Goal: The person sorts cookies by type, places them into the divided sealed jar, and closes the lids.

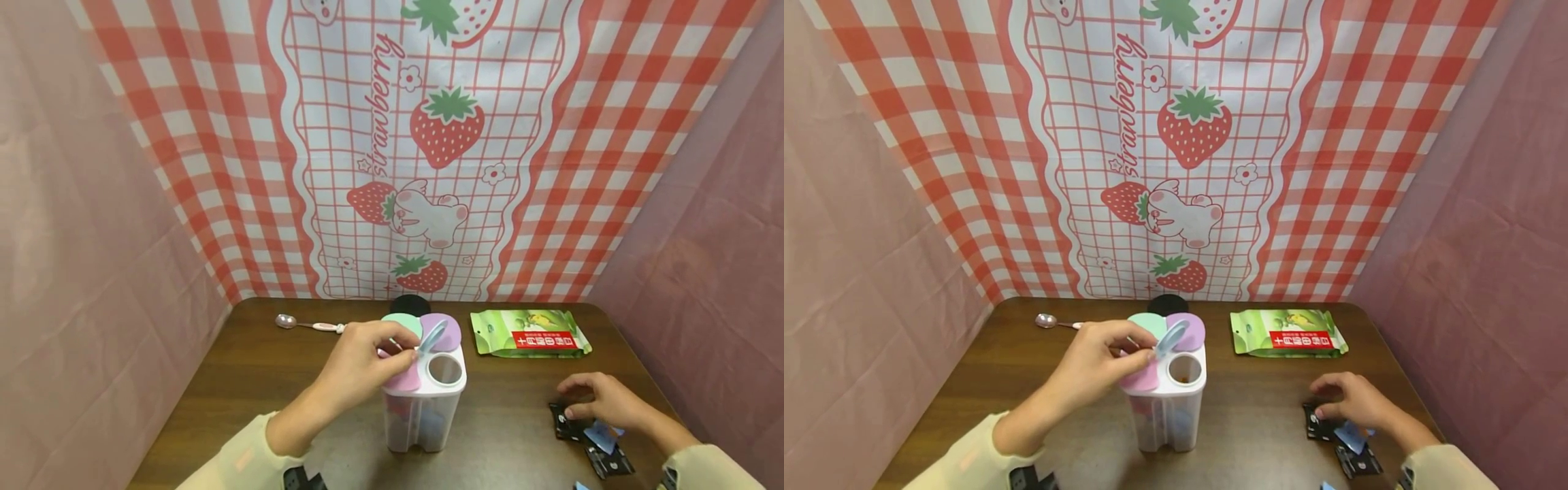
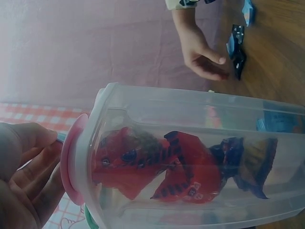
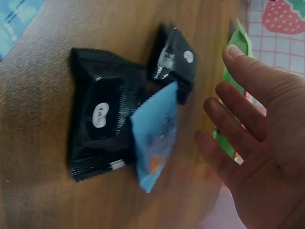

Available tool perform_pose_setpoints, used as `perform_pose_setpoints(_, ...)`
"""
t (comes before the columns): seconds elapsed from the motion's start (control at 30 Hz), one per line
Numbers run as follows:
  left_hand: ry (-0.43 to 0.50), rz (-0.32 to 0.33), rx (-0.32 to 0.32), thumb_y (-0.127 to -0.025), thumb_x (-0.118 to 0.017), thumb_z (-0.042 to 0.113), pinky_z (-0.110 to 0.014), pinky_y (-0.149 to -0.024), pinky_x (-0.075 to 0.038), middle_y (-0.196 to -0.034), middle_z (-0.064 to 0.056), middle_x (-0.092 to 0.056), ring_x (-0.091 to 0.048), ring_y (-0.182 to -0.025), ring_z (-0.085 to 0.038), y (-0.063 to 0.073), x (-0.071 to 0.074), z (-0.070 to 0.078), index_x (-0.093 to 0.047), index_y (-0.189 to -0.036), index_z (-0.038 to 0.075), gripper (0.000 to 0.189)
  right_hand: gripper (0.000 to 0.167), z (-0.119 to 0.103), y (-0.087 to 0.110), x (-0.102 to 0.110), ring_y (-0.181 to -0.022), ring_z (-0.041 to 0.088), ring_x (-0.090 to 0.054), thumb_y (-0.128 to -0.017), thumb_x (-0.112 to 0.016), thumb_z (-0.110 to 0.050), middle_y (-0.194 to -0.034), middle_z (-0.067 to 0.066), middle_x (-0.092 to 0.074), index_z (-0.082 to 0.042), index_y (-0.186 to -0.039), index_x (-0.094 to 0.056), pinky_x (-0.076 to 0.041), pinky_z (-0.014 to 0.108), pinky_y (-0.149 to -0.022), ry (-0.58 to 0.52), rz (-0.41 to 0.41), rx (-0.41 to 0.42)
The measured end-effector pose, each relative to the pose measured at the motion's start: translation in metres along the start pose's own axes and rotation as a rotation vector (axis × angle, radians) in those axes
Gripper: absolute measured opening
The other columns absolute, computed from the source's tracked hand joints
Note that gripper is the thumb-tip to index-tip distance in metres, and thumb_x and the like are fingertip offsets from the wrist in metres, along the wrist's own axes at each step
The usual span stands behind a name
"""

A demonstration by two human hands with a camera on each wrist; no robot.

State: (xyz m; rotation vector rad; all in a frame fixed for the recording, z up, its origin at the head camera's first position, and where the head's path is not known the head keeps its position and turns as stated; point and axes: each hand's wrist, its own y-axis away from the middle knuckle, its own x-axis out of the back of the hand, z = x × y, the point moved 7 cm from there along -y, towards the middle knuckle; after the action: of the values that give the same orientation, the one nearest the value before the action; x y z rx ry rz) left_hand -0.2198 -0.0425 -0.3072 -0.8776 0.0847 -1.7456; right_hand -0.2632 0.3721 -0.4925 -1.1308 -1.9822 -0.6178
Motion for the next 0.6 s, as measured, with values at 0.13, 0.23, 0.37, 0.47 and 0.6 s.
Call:
perform_pose_setpoints(0.13, -0.003, 0.001, -0.003, -0.085, -0.079, 0.007, -0.025, -0.065, -0.060, -0.090, 0.004, -0.077, -0.071, -0.073, -0.005, -0.001, -0.001, 0.000, -0.079, -0.092, 0.012, 0.009, 0.038, 0.010, 0.002, -0.006, -0.099, 0.002, -0.067, -0.084, -0.084, -0.028, -0.109, 0.008, -0.075, -0.006, -0.113, -0.071, -0.057, 0.026, -0.077, -0.054, -0.036, -0.018)
perform_pose_setpoints(0.23, -0.005, 0.002, -0.002, -0.085, -0.080, 0.007, -0.026, -0.065, -0.061, -0.090, 0.004, -0.077, -0.071, -0.073, -0.005, 0.000, -0.001, 0.000, -0.079, -0.092, 0.012, 0.009, 0.040, 0.015, 0.002, -0.011, -0.099, 0.002, -0.066, -0.083, -0.085, -0.027, -0.109, 0.008, -0.074, -0.005, -0.113, -0.071, -0.056, 0.024, -0.077, -0.077, -0.052, -0.034)
perform_pose_setpoints(0.37, -0.005, 0.004, 0.002, -0.085, -0.079, 0.007, -0.027, -0.065, -0.061, -0.090, 0.004, -0.077, -0.070, -0.073, -0.005, 0.000, -0.001, 0.000, -0.079, -0.092, 0.012, 0.009, 0.040, 0.019, 0.002, -0.014, -0.098, 0.002, -0.065, -0.080, -0.087, -0.028, -0.108, 0.006, -0.075, -0.007, -0.111, -0.072, -0.055, 0.024, -0.078, -0.043, -0.040, -0.040)
perform_pose_setpoints(0.47, -0.006, 0.004, 0.002, -0.085, -0.079, 0.007, -0.028, -0.065, -0.061, -0.090, 0.004, -0.077, -0.070, -0.073, -0.005, 0.000, -0.001, 0.000, -0.079, -0.092, 0.012, 0.009, 0.038, 0.019, 0.002, -0.015, -0.095, 0.002, -0.065, -0.078, -0.088, -0.027, -0.104, 0.003, -0.075, -0.009, -0.108, -0.073, -0.055, 0.026, -0.077, -0.004, -0.016, -0.023)
perform_pose_setpoints(0.6, -0.007, 0.003, 0.005, -0.085, -0.080, 0.007, -0.028, -0.065, -0.061, -0.090, 0.004, -0.077, -0.070, -0.073, -0.005, 0.000, -0.001, 0.000, -0.079, -0.092, 0.012, 0.009, 0.036, 0.019, 0.001, -0.017, -0.092, 0.000, -0.064, -0.075, -0.089, -0.025, -0.100, -0.002, -0.075, -0.012, -0.105, -0.074, -0.054, 0.027, -0.075, 0.039, 0.012, 0.005)
